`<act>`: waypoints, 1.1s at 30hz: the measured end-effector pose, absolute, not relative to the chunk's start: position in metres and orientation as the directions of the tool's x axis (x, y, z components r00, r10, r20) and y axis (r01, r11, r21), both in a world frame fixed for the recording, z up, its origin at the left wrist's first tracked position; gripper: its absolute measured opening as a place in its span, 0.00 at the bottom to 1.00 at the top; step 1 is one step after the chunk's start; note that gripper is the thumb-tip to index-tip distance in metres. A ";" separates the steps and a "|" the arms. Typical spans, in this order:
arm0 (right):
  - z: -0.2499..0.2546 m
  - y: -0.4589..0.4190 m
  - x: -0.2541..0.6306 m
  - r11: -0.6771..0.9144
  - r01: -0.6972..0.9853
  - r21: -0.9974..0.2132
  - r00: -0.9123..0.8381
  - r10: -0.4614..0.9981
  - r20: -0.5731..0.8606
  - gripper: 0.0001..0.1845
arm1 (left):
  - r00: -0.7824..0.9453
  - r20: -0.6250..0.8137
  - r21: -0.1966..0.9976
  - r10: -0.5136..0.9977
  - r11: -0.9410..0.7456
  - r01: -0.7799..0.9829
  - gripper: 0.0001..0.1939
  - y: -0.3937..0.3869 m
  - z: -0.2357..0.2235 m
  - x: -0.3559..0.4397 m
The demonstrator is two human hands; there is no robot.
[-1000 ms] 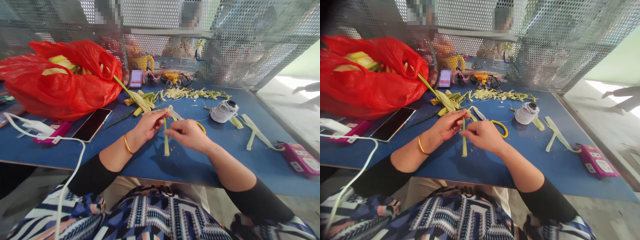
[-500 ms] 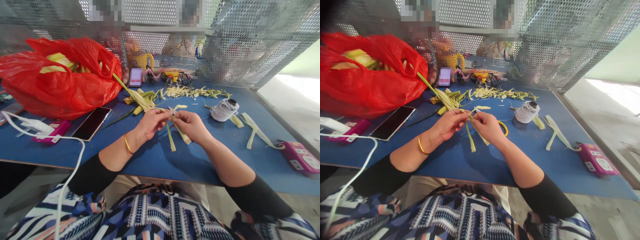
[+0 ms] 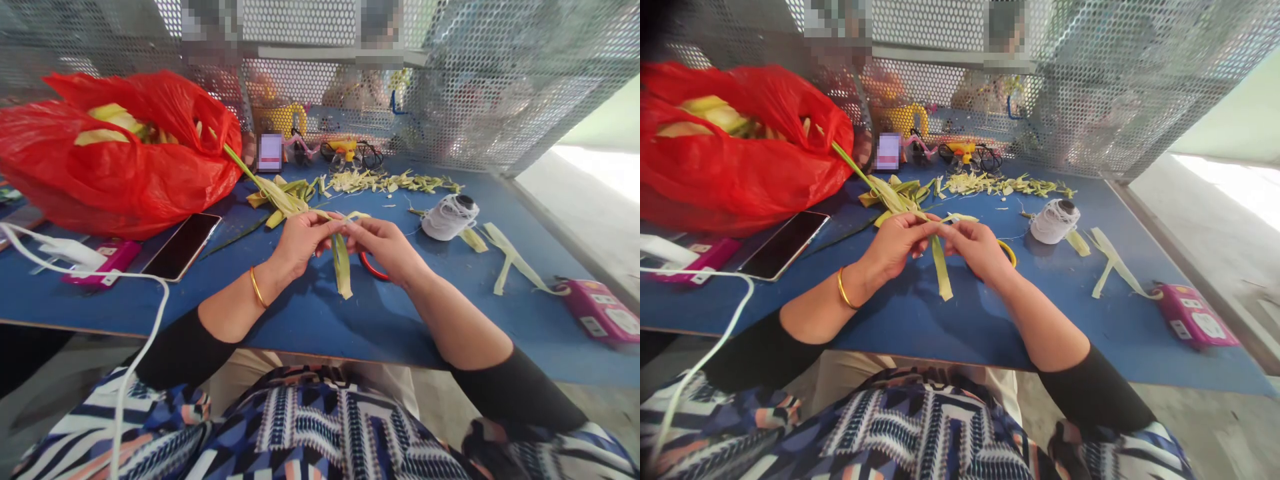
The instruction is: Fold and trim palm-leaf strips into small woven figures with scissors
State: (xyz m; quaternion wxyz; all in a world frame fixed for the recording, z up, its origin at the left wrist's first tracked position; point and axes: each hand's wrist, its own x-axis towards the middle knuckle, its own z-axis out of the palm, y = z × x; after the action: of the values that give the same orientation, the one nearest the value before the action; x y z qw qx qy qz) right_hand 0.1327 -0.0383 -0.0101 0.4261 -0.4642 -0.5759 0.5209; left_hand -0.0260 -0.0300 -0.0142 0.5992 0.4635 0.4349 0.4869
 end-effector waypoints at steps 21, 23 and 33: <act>-0.023 -0.030 0.134 0.095 -0.085 -0.992 -0.016 0.995 0.097 0.20 | 0.515 -0.153 0.984 0.843 0.179 -0.001 0.02 -0.034 -0.012 -0.029; -0.023 -0.030 0.134 0.090 -0.053 -0.995 -0.021 0.996 0.091 0.19 | 0.516 -0.144 0.985 0.845 0.174 -0.009 0.04 -0.034 -0.012 -0.028; -0.020 -0.031 0.137 0.339 0.530 -0.777 0.029 0.909 0.416 0.09 | 0.466 -0.170 0.985 0.868 0.147 0.085 0.12 -0.036 -0.011 -0.026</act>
State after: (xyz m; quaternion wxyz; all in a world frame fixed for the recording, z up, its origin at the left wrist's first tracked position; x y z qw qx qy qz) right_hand 0.1370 -0.0313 -0.0197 0.4731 -0.5390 -0.6675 0.2003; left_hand -0.0264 -0.0359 -0.0107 0.6340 0.5752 0.4145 0.3089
